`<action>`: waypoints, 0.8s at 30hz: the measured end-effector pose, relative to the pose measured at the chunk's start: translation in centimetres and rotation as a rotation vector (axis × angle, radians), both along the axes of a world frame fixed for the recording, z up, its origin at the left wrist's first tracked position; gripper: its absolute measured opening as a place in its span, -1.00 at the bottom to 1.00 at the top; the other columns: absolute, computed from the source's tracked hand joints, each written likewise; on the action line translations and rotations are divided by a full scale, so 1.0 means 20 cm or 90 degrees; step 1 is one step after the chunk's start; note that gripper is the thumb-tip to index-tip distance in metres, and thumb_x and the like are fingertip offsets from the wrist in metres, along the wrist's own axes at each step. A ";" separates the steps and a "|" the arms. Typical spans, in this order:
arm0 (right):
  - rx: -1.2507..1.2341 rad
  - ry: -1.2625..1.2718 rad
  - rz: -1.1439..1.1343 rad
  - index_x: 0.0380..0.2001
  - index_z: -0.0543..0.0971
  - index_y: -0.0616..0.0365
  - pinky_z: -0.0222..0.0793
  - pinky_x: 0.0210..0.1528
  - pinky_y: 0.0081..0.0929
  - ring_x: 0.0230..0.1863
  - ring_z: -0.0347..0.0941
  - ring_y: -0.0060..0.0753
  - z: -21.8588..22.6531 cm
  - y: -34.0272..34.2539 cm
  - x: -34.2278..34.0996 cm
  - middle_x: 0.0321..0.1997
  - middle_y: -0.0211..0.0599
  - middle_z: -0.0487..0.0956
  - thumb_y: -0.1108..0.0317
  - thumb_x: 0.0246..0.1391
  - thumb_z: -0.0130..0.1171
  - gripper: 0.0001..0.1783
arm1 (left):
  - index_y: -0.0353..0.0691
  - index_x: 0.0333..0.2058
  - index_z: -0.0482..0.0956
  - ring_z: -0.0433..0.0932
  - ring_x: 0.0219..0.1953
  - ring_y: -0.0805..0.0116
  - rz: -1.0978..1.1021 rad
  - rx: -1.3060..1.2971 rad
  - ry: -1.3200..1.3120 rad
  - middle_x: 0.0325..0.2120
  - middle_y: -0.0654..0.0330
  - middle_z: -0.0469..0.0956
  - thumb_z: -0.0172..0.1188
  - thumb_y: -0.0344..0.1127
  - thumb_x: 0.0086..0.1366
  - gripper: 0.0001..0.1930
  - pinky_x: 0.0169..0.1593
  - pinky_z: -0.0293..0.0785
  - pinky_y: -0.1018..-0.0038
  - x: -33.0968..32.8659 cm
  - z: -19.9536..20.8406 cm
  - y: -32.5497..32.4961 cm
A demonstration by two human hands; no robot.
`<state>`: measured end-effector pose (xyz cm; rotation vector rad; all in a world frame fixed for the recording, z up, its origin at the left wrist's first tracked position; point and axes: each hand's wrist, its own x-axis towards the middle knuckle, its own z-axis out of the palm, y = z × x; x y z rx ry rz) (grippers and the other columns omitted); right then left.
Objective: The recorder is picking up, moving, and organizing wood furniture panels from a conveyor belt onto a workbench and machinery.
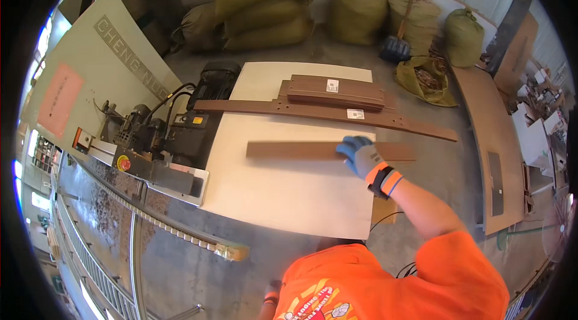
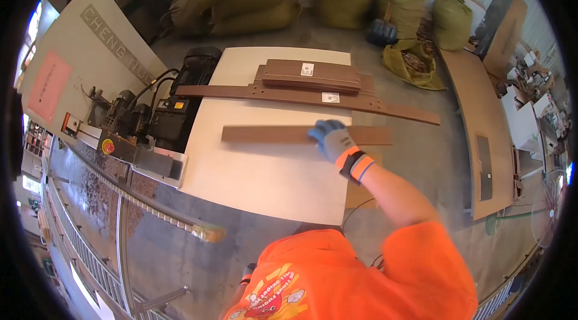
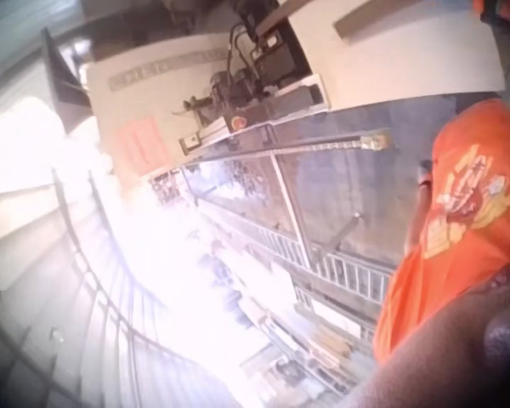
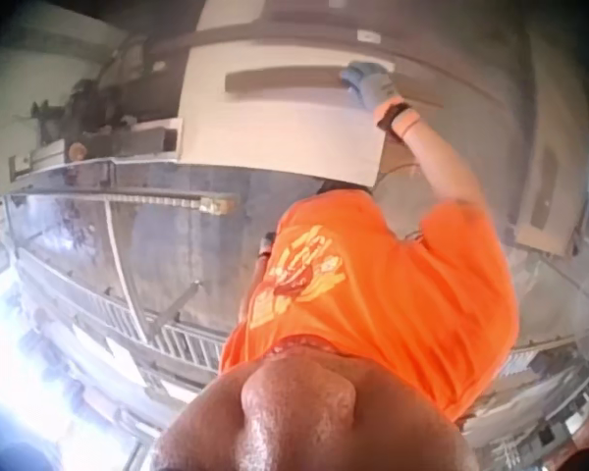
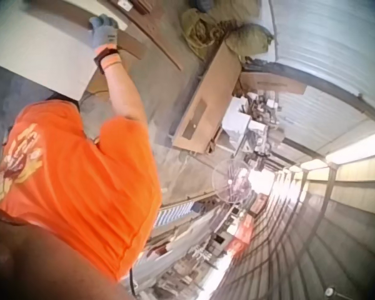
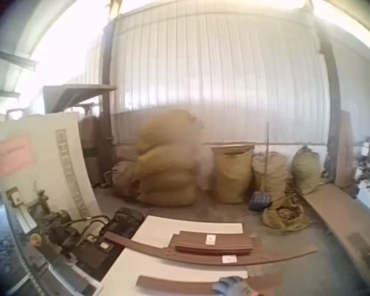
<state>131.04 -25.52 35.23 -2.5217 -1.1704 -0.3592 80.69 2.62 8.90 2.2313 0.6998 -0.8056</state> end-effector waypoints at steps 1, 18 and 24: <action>-0.002 0.004 -0.033 -0.11 0.48 -0.09 0.18 0.15 -0.08 0.08 0.31 -0.04 0.01 -0.03 0.07 0.06 -0.21 0.41 0.38 -0.19 0.25 -0.54 | -0.24 -0.24 0.59 0.52 -0.16 -0.15 0.002 0.003 -0.001 -0.23 -0.15 0.55 0.00 -0.03 0.23 -0.61 -0.11 0.45 0.10 0.03 0.05 -0.02; 0.015 -0.028 -0.108 -0.10 0.47 -0.02 0.26 0.09 -0.15 0.09 0.32 -0.08 -0.14 0.01 0.56 0.05 -0.26 0.42 0.47 -0.18 0.24 -0.53 | -0.13 -0.25 0.64 0.56 -0.15 -0.08 0.324 -0.047 0.057 -0.26 -0.08 0.59 0.04 0.13 0.15 -0.53 -0.10 0.44 0.18 -0.29 -0.01 -0.13; -0.002 -0.021 -0.113 -0.08 0.49 -0.05 0.26 0.09 -0.15 0.07 0.32 -0.08 -0.08 0.00 0.58 0.05 -0.25 0.40 0.46 -0.24 0.27 -0.48 | -0.11 -0.21 0.64 0.55 -0.14 -0.09 0.443 -0.099 0.008 -0.26 -0.06 0.59 0.03 0.17 0.15 -0.51 -0.09 0.44 0.19 -0.40 -0.13 -0.16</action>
